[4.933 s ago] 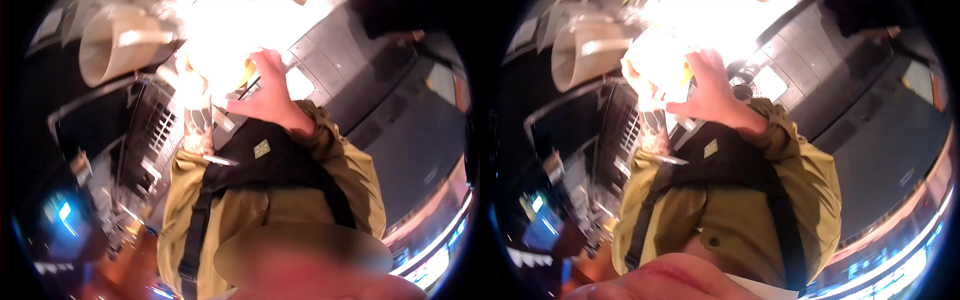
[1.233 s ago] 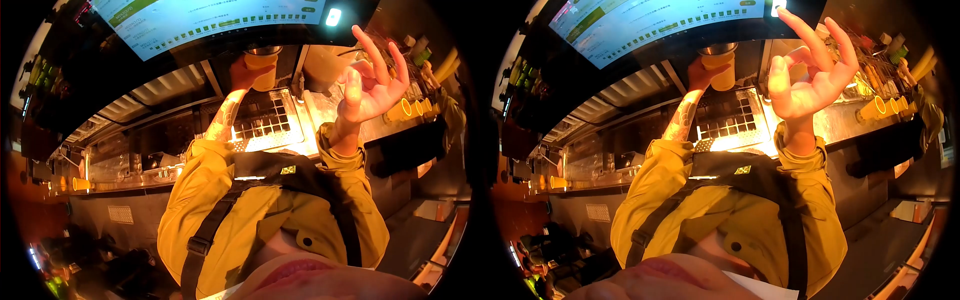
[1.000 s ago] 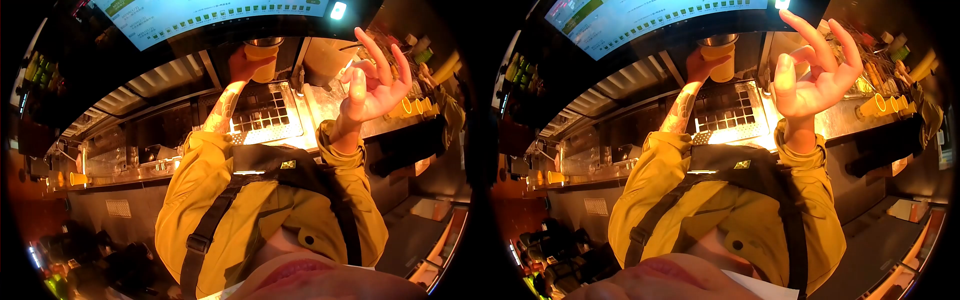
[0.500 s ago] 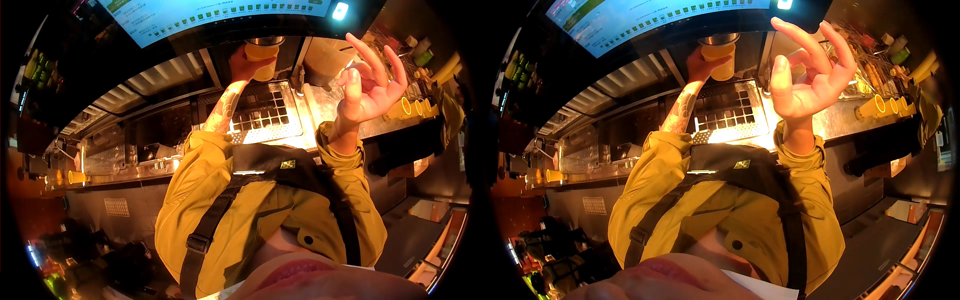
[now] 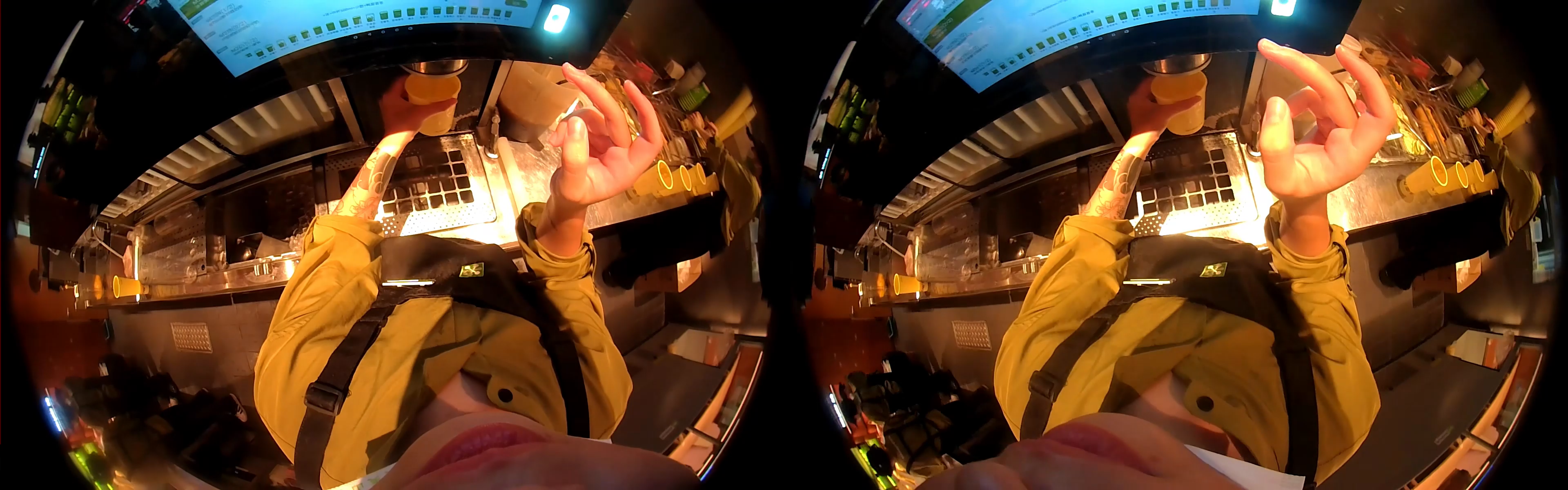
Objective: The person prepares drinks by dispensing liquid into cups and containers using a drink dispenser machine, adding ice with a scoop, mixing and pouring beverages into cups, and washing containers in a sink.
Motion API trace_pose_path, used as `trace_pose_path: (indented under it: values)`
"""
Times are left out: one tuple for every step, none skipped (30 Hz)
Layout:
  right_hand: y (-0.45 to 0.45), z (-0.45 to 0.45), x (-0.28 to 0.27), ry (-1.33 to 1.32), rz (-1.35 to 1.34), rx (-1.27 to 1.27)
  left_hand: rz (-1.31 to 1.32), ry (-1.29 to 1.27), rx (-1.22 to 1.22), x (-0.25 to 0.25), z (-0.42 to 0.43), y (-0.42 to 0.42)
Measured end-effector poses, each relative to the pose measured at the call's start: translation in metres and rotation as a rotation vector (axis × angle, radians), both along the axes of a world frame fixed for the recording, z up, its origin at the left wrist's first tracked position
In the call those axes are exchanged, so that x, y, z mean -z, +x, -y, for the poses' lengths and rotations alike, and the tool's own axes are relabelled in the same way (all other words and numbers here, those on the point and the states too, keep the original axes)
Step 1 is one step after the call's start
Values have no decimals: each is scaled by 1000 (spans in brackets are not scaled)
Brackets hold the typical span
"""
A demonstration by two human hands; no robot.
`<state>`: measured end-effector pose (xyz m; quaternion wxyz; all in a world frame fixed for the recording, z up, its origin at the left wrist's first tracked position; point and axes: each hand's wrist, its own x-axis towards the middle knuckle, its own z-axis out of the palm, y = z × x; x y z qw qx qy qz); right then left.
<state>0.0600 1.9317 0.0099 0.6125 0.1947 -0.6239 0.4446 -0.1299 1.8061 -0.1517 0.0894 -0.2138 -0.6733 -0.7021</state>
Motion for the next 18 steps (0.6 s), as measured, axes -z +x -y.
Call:
trace_pose_path:
  values:
    - [1, -1, 1, -6, 12, 17, 8, 21, 2, 1, -1, 1]
    - [3, -2, 1, -11, 24, 34, 22, 74, 14, 5, -5, 0]
    - [1, -1, 2, -21, 32, 28, 29, 127, 6, 9, -7, -3]
    - [2, -1, 3, -40, 43, 45, 131, 183, 64, 9, -6, -3]
    - [2, 2, 3, -62, 56, 47, 180, 255, 66, 18, -14, -10]
    - [0, 4, 2, -96, 72, 33, 213, 272, 110, 20, -12, -18]
    - [1, -5, 8, -44, 112, -16, 119, 142, 10, 16, -9, -16]
    - [1, -10, 18, -145, 164, -17, 139, 84, -9, 13, -6, -15]
    - [5, -5, 17, -197, 181, -79, 163, 155, 17, -3, -1, -2]
    - [2, 0, 19, -203, 124, -128, 134, -3, -49, -2, 1, -6]
    - [2, 3, 20, -186, 109, -139, 86, -39, -94, 1, 2, -7]
    - [1, 7, 21, -201, 123, -128, 74, -61, -118, -5, 7, -3]
    - [5, 7, 23, -217, 132, -106, 58, -83, -131, -7, 7, 2]
    - [6, 7, 23, -214, 140, -100, 62, -57, -126, -6, 6, 2]
    - [6, 7, 24, -214, 144, -94, 62, -34, -121, -5, 5, 1]
    - [5, 8, 24, -215, 149, -91, 61, -11, -120, -6, 6, 0]
    - [5, 6, 27, -210, 140, -97, 86, -14, -100, -9, 7, 0]
    - [4, 1, 31, -206, 135, -112, 112, -18, -88, -12, 7, 3]
